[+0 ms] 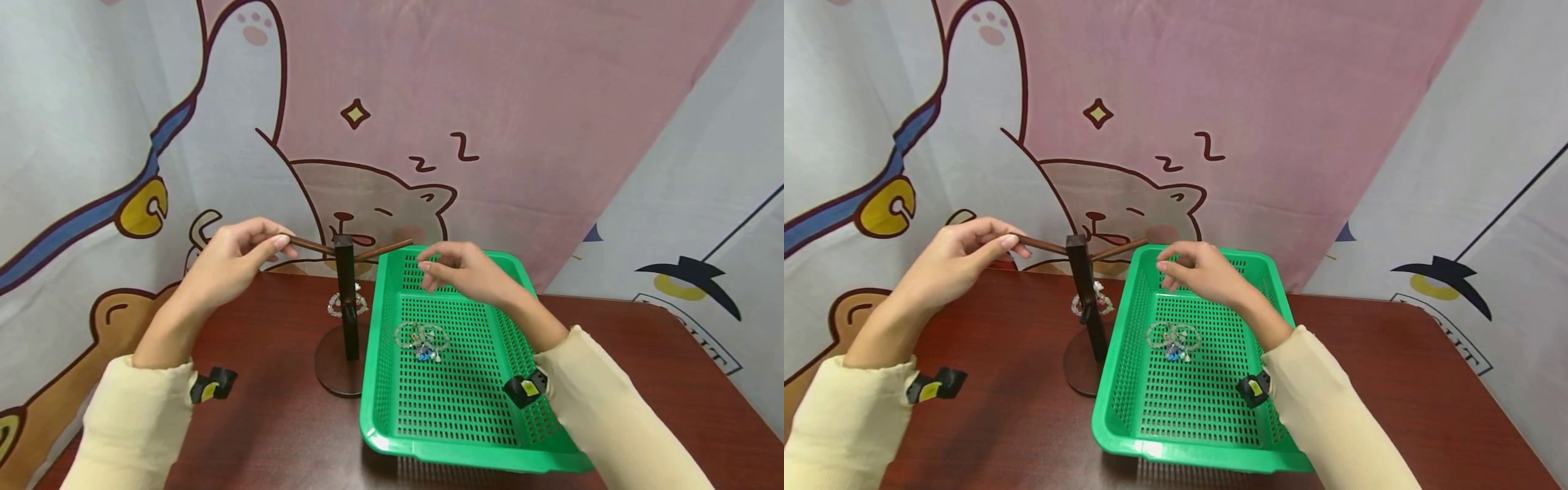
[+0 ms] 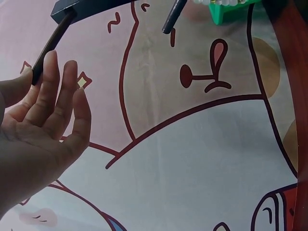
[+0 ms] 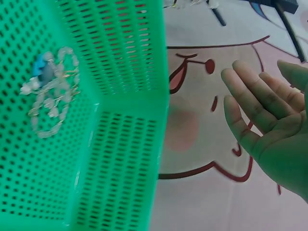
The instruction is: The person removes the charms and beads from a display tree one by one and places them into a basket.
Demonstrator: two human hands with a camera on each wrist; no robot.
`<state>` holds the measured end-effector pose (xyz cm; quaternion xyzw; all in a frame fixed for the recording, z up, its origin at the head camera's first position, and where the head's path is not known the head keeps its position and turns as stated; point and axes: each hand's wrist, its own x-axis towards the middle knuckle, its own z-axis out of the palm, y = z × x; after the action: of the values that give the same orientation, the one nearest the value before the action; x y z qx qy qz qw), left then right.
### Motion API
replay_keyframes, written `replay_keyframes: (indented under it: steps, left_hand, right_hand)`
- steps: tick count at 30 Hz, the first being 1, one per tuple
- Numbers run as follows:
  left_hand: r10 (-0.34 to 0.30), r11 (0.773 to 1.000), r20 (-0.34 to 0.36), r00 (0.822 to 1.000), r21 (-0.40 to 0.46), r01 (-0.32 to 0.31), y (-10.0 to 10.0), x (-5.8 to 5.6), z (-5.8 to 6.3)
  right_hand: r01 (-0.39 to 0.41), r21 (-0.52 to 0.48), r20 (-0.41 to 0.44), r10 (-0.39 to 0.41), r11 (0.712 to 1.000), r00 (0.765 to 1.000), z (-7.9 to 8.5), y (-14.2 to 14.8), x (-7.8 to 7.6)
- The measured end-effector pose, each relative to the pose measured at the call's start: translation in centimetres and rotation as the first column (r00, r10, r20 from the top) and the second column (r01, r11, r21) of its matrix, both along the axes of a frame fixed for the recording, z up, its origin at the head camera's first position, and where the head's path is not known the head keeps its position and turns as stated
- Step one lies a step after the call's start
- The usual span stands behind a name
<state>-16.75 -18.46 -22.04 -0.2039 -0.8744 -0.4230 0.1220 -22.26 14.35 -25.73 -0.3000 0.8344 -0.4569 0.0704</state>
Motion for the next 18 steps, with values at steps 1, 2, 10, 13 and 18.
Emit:
replay_keyframes:
  steps: [1, 2, 10, 13, 18]
  left_hand:
    - [0.002, 1.000, -0.001, 1.000, 0.000, -0.002, 0.0, 0.0, 0.0]
    - [0.005, 1.000, -0.003, 1.000, -0.002, -0.005, 0.0, 0.0, 0.0]
    - [0.014, 1.000, -0.013, 1.000, -0.001, -0.014, 0.2, 0.1, -0.2]
    - [0.010, 1.000, -0.008, 1.000, 0.012, -0.010, 0.2, 0.2, -0.2]
    - [-0.010, 0.999, 0.012, 1.000, 0.053, 0.010, 0.3, 0.1, -0.4]
  right_hand:
    - [-0.006, -0.006, -0.001, 0.006, 1.000, 1.000, 0.3, -0.2, 0.1]
    - [-0.014, -0.010, -0.006, 0.014, 1.000, 1.000, 0.5, -0.4, 0.1]
    - [-0.024, -0.042, -0.020, 0.023, 0.999, 1.000, 1.8, -1.6, 0.7]
    - [-0.024, -0.036, -0.028, 0.023, 0.999, 0.999, 2.0, -1.8, 0.8]
    - [-0.027, -0.043, -0.053, 0.024, 0.999, 0.998, 2.0, -1.9, 0.8]
